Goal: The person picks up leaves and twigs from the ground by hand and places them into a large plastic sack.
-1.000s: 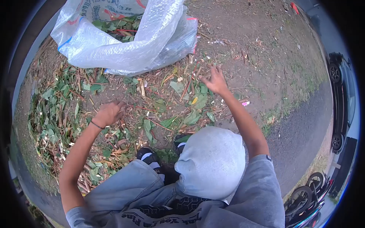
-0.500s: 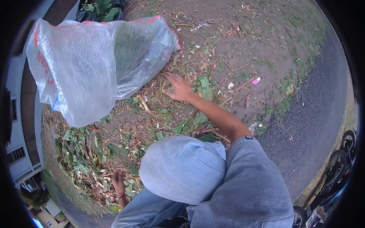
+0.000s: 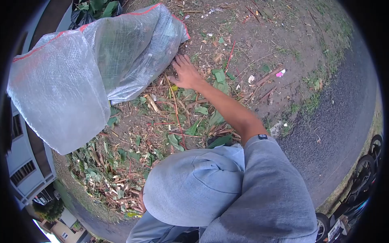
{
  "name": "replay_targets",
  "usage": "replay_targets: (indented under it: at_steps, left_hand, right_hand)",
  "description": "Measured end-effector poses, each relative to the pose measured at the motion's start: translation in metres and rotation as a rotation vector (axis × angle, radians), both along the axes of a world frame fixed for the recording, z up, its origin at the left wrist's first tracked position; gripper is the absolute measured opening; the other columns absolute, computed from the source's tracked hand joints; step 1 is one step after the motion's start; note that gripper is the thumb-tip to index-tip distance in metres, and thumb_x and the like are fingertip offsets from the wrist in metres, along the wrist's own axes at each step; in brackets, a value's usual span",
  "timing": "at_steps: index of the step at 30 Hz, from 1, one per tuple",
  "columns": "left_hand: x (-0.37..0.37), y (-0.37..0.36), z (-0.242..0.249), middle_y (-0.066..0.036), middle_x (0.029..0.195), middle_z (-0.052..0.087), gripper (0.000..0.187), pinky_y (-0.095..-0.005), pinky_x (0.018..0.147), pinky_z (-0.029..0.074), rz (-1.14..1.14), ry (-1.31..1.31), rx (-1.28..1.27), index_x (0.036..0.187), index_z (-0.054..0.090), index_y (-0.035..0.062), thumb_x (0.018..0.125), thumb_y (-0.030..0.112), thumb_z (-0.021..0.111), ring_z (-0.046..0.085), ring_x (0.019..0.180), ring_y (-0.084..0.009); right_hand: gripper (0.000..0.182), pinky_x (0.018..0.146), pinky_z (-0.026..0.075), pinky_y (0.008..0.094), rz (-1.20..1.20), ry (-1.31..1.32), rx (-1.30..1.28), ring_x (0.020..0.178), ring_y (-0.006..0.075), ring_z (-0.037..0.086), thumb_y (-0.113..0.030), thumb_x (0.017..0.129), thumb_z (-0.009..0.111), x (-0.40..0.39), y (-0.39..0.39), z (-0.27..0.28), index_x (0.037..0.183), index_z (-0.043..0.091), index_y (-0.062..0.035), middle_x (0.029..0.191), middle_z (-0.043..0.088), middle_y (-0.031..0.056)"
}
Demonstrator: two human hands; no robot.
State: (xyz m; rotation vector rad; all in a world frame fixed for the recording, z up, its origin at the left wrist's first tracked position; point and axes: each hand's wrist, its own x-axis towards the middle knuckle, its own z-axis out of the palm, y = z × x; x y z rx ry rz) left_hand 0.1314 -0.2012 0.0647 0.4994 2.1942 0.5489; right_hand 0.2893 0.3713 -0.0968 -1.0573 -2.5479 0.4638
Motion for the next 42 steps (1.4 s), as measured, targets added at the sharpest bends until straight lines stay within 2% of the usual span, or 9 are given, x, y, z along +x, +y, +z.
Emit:
replay_targets:
  at_steps: [9,12,14,16,22,32,37,41,42]
  left_hand:
    - [-0.008,-0.011,-0.021,-0.016,0.101,0.068,0.028,-0.0313,0.078,0.053,0.079,-0.02,0.073,0.119,0.058,-0.0042,0.097,0.013,0.056,0.067,0.091,-0.0211]
    - [-0.015,-0.027,-0.034,-0.016,0.101,0.068,0.029,-0.0315,0.077,0.053,0.112,-0.009,0.082,0.119,0.058,-0.0042,0.097,0.014,0.056,0.067,0.091,-0.0217]
    - [-0.012,-0.017,-0.025,-0.016,0.101,0.068,0.028,-0.0318,0.077,0.053,0.243,-0.075,0.05,0.118,0.058,-0.0039,0.096,0.013,0.057,0.067,0.091,-0.0218]
    - [0.001,0.005,-0.003,-0.016,0.1,0.069,0.027,-0.0326,0.078,0.053,-0.017,0.11,-0.075,0.117,0.059,-0.004,0.096,0.013,0.057,0.067,0.09,-0.0221]
    - [0.006,0.013,-0.007,-0.017,0.097,0.069,0.026,-0.0334,0.08,0.051,-0.012,0.022,-0.067,0.114,0.06,-0.0039,0.096,0.014,0.056,0.067,0.089,-0.0239]
    - [0.005,0.031,0.007,-0.018,0.099,0.068,0.028,-0.0353,0.082,0.05,-0.052,0.06,-0.058,0.117,0.059,-0.0043,0.096,0.014,0.055,0.066,0.09,-0.0255]
    - [0.005,0.026,0.01,-0.019,0.105,0.067,0.031,-0.0358,0.083,0.05,-0.036,0.134,-0.107,0.122,0.057,-0.0029,0.096,0.013,0.054,0.066,0.092,-0.0256]
    - [0.026,0.047,0.019,-0.018,0.106,0.066,0.03,-0.035,0.084,0.051,0.061,0.072,-0.086,0.122,0.057,-0.0025,0.095,0.012,0.054,0.065,0.093,-0.0248]
    - [0.023,0.045,0.016,-0.018,0.106,0.066,0.03,-0.0344,0.084,0.051,0.052,0.052,-0.105,0.121,0.057,-0.0026,0.095,0.011,0.054,0.065,0.093,-0.0245]
  right_hand:
    - [0.068,0.115,0.032,0.0458,0.556,0.19,-0.531,0.138,0.04,0.036,-0.045,0.093,0.054,0.012,-0.126,0.021,0.144,0.04,-0.0023,0.152,0.031,0.0263]
    - [0.062,0.113,0.035,0.0458,0.391,0.3,-0.727,0.138,0.0388,0.037,-0.041,0.092,0.058,0.052,-0.101,0.055,0.14,0.044,-0.0028,0.151,0.032,0.0267]
    - [0.06,0.114,0.032,0.0472,0.095,0.349,-0.251,0.14,0.041,0.034,-0.039,0.09,0.061,0.092,-0.065,0.041,0.135,0.047,-0.0011,0.15,0.033,0.0266]
    - [0.065,0.117,0.026,0.0494,-0.183,0.206,0.015,0.142,0.0437,0.026,-0.041,0.09,0.06,0.128,-0.022,0.037,0.137,0.045,0.0,0.152,0.029,0.0269]
    - [0.08,0.12,0.017,0.0504,-0.108,0.069,-0.1,0.145,0.0445,0.016,-0.049,0.09,0.058,0.133,-0.033,-0.003,0.145,0.033,0.0031,0.155,0.02,0.0268]
    - [0.067,0.12,0.02,0.0509,0.403,0.283,-0.395,0.138,0.0372,0.037,-0.047,0.094,0.051,0.017,-0.122,0.019,0.143,0.04,-0.0027,0.148,0.039,0.0219]
    - [0.055,0.117,0.026,0.05,-0.242,0.403,-0.031,0.136,0.038,0.04,-0.031,0.092,0.056,0.052,-0.04,0.027,0.137,0.047,-0.0003,0.143,0.046,0.0223]
    - [0.053,0.118,0.025,0.0489,-0.412,0.166,-0.055,0.136,0.0405,0.038,-0.03,0.093,0.055,0.078,-0.011,-0.003,0.134,0.049,0.0028,0.143,0.045,0.0228]
    - [0.053,0.117,0.027,0.0481,-0.268,0.126,-0.087,0.136,0.0398,0.038,-0.03,0.093,0.055,0.08,-0.019,-0.001,0.134,0.049,0.0037,0.144,0.044,0.0227]
